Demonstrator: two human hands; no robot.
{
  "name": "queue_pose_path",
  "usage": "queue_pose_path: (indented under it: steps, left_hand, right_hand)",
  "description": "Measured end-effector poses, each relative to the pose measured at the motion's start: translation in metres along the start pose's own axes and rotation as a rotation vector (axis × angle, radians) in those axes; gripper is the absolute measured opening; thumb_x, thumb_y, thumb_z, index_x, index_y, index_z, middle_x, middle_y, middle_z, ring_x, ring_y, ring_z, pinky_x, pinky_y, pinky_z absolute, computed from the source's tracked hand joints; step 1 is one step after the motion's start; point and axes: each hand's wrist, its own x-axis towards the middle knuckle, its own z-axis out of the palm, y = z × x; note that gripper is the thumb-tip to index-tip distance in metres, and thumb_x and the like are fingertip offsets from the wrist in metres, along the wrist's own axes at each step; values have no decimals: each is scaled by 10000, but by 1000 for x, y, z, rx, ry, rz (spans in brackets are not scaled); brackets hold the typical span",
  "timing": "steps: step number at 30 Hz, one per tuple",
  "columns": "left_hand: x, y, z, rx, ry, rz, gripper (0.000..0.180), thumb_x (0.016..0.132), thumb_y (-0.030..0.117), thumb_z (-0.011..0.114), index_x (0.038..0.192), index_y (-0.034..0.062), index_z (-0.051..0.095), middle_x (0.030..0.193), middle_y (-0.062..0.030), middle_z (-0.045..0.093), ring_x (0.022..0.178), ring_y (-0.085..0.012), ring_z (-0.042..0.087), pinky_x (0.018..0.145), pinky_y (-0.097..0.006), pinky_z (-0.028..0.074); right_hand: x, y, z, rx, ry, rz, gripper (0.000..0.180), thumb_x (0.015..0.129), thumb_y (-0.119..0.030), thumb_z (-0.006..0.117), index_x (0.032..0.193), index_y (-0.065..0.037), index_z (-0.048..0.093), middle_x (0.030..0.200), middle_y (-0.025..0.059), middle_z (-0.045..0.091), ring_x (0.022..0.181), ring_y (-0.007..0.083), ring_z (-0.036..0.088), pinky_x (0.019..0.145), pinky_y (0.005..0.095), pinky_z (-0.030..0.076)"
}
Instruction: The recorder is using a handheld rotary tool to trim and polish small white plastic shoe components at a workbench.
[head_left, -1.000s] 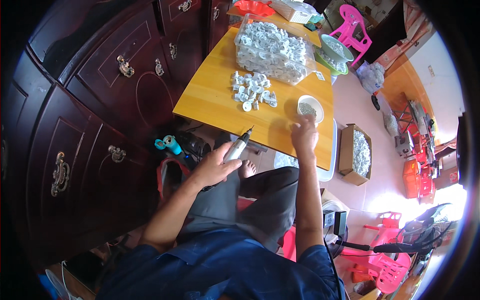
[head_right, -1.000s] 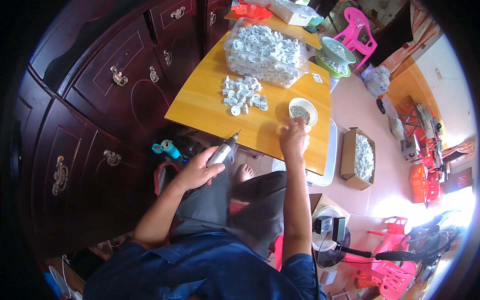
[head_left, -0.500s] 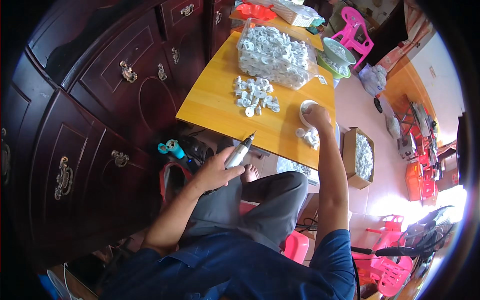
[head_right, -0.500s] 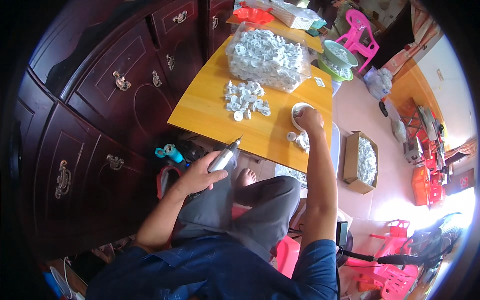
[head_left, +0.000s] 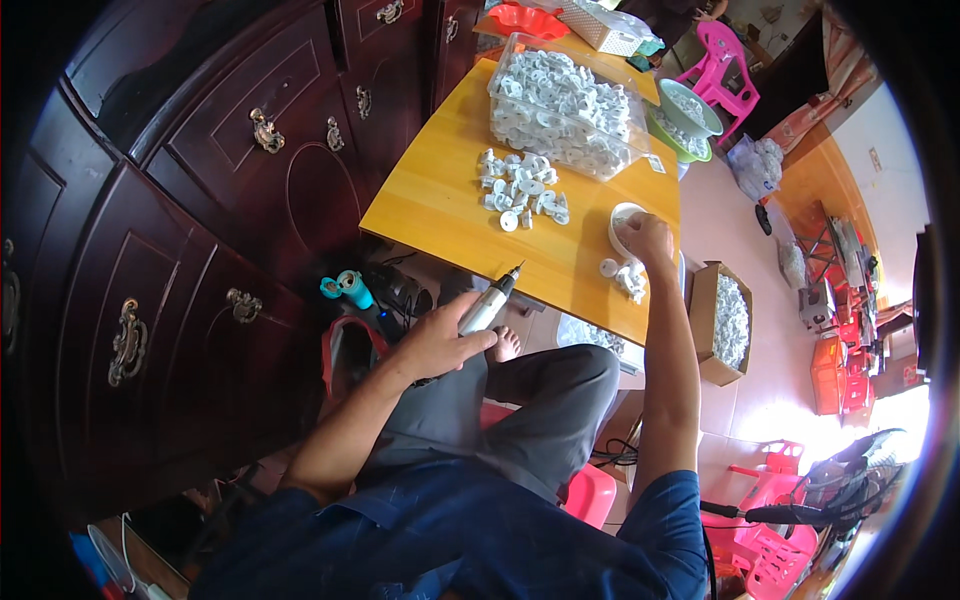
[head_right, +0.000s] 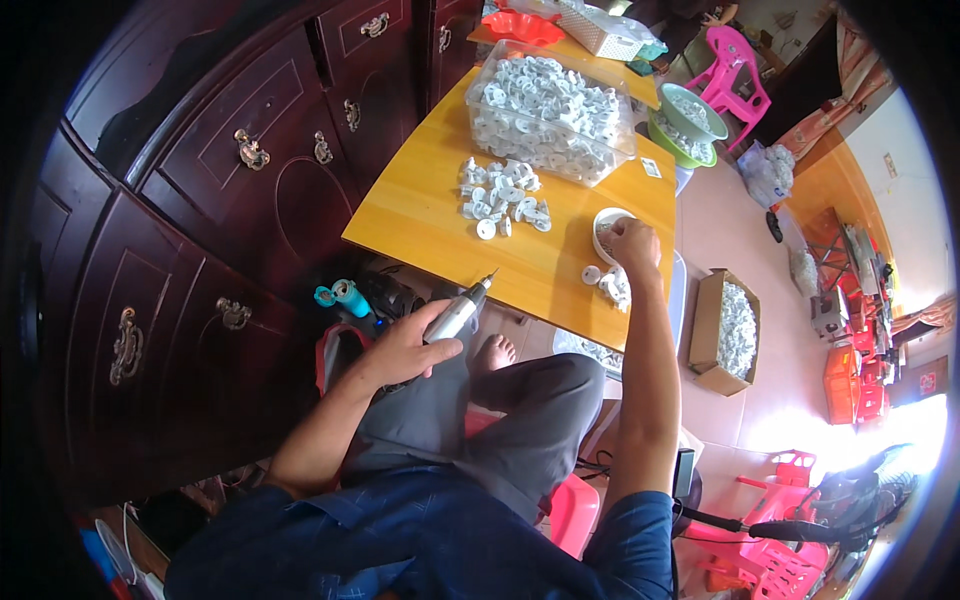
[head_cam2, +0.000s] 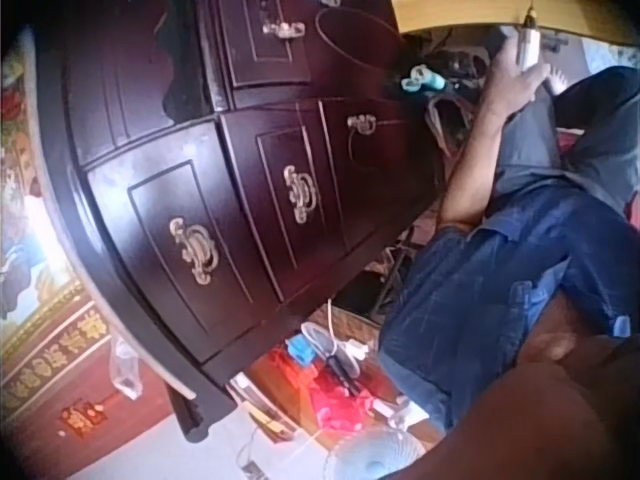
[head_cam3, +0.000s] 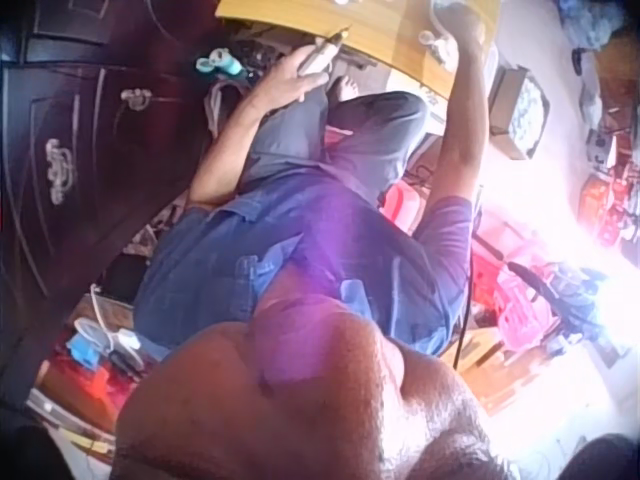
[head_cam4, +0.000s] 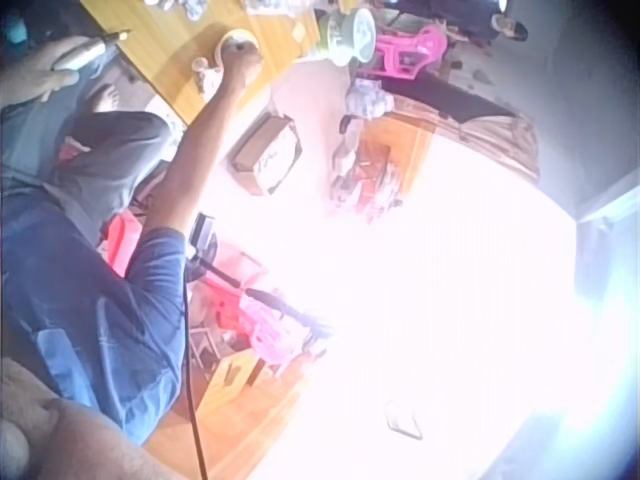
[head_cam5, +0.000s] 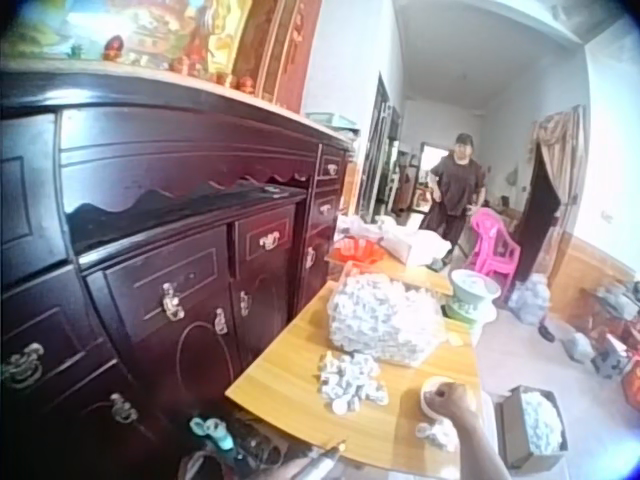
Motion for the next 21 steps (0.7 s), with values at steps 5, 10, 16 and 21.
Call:
queue_pose_path:
  steps: [5,10,16,21]
  left_hand:
    - [2,-4,1,-10,-11,33,599,887,163,696,1429,36,473,940,-52,630,571,-87,543,504,-253,466]
    - [2,-1,3,-23,-28,50,601,894,159,695,1435,38,463,980,-52,632,584,-86,547,508,-250,470]
    - [-3,5,0,-48,-29,118,620,911,191,698,1454,41,436,1033,-52,633,618,-81,558,522,-247,483]
    - [-2,3,1,-69,-8,207,634,918,220,698,1460,40,423,1042,-48,632,644,-74,563,528,-240,485]
  right_hand:
    - [-2,6,3,43,31,-60,217,791,-279,754,934,-115,759,894,139,739,843,308,711,776,421,545]
    - [-8,4,0,236,235,-79,191,821,-205,728,976,-95,747,863,124,736,792,257,707,740,382,545]
    - [-46,-57,3,1007,20,-42,184,952,-138,669,1053,13,696,869,52,711,668,94,630,622,231,518]
    - [-76,-84,41,1413,-244,12,159,996,-160,629,1070,-20,649,966,64,709,760,103,645,695,233,550]
